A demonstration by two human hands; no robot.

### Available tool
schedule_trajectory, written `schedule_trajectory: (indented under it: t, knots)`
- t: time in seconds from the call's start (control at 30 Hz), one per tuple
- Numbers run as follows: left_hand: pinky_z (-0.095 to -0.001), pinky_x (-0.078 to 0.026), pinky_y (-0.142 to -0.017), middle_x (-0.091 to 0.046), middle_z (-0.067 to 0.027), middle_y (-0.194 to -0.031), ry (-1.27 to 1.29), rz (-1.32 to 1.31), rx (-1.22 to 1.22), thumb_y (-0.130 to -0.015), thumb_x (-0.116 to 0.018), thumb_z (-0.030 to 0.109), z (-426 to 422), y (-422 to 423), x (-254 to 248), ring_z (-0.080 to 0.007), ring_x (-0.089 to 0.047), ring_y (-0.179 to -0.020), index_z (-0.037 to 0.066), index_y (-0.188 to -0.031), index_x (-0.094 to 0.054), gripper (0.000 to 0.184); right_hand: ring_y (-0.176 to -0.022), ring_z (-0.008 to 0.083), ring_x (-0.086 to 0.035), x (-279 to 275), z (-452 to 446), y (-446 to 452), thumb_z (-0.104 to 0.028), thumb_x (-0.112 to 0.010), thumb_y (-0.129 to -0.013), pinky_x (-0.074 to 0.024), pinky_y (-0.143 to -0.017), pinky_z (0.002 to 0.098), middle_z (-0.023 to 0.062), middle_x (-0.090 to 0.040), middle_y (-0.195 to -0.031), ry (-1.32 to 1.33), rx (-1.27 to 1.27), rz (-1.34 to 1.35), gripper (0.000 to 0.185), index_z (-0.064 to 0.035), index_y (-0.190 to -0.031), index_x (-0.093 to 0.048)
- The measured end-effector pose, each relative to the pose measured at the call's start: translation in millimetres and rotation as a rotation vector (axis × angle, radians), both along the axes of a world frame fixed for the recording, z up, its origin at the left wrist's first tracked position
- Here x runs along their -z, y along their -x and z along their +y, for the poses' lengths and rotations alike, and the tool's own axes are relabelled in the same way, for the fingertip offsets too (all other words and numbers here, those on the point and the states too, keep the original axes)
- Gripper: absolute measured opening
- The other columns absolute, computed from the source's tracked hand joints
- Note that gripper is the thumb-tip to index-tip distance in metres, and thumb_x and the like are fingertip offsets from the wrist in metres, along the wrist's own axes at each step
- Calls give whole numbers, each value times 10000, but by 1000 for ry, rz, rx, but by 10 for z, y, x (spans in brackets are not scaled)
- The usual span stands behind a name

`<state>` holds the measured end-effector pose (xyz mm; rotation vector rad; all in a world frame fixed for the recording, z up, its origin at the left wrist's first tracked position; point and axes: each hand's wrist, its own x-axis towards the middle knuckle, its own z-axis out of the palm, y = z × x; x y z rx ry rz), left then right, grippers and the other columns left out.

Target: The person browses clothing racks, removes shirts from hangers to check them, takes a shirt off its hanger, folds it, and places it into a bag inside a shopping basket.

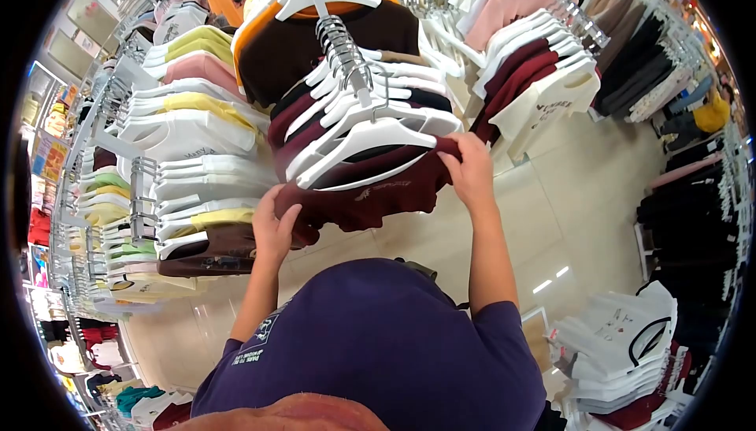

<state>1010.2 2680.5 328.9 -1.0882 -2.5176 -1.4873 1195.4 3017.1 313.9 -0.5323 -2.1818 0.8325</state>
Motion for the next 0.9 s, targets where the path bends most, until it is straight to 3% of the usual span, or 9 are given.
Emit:
schedule_trajectory:
  t: [0.07,0.13,0.27,0.3,0.47,0.57,0.63,0.77,0.9]
  knots:
    - [-328,-523,-869,-688,-146,-1084,-55,-19,15,-816,-766,53,-23,-50,-231,-232,-664,-965,-14,-1228,-612,446,-884,269,-626,-238,-17,-94,-21,-692,-822,-497,-810,335,107,-640,-965,50,-21,47,251,-15,-1068,-643]
    - [-303,-520,-876,-688,-115,-1100,-154,-65,59,-809,-746,13,-6,-64,-425,-175,-647,-977,-21,-1240,-615,452,-903,297,-654,-455,-20,-169,-44,-736,-809,-509,-820,348,135,-676,-983,18,33,95,268,-22,-1067,-669]
    - [-345,-451,-1045,-558,-140,-1376,-328,-303,228,-854,-707,16,86,2,-552,-218,-567,-1226,-12,-1489,-373,718,-941,254,-689,-770,46,-286,-81,-765,-816,-518,-869,334,142,-722,-1035,-15,133,136,329,-31,-1135,-703]
    - [-346,-455,-1043,-563,-134,-1372,-384,-375,271,-867,-699,15,112,40,-495,-208,-568,-1226,-11,-1483,-387,691,-944,252,-690,-821,62,-317,-83,-766,-818,-519,-868,334,142,-724,-1038,-17,159,137,330,-30,-1139,-705]
    - [-313,-491,-952,-666,-82,-1179,-238,-578,268,-938,-620,5,57,-8,-511,-160,-620,-1074,-35,-1343,-543,414,-895,229,-702,-977,52,-430,-89,-769,-826,-525,-840,316,137,-740,-996,53,205,136,302,-13,-1113,-715]
    - [-340,-498,-893,-669,-83,-1078,-199,-587,207,-945,-594,104,24,13,-470,-186,-619,-988,-48,-1267,-572,357,-893,210,-699,-874,81,-470,-93,-764,-836,-522,-844,313,130,-742,-992,41,196,153,294,-7,-1113,-712]
    - [-278,-502,-866,-684,-47,-1080,-284,-490,213,-979,-572,42,31,8,-503,-105,-613,-963,-47,-1206,-619,248,-907,202,-687,-908,52,-503,-106,-760,-853,-516,-861,311,123,-738,-1015,-41,199,106,295,-16,-1128,-707]
    - [-260,-497,-802,-667,-31,-958,-251,-372,108,-970,-587,44,-126,116,-556,-84,-586,-874,-28,-1101,-646,160,-1002,176,-658,-799,121,-565,-116,-714,-913,-501,-928,321,125,-726,-1088,29,198,77,316,16,-1198,-678]
    - [-231,-489,-760,-655,3,-903,-427,-486,127,-980,-580,49,-267,190,-550,-53,-569,-831,-19,-1058,-653,127,-1014,167,-638,-782,135,-534,-115,-698,-935,-491,-939,309,113,-709,-1111,48,195,97,324,28,-1224,-668]
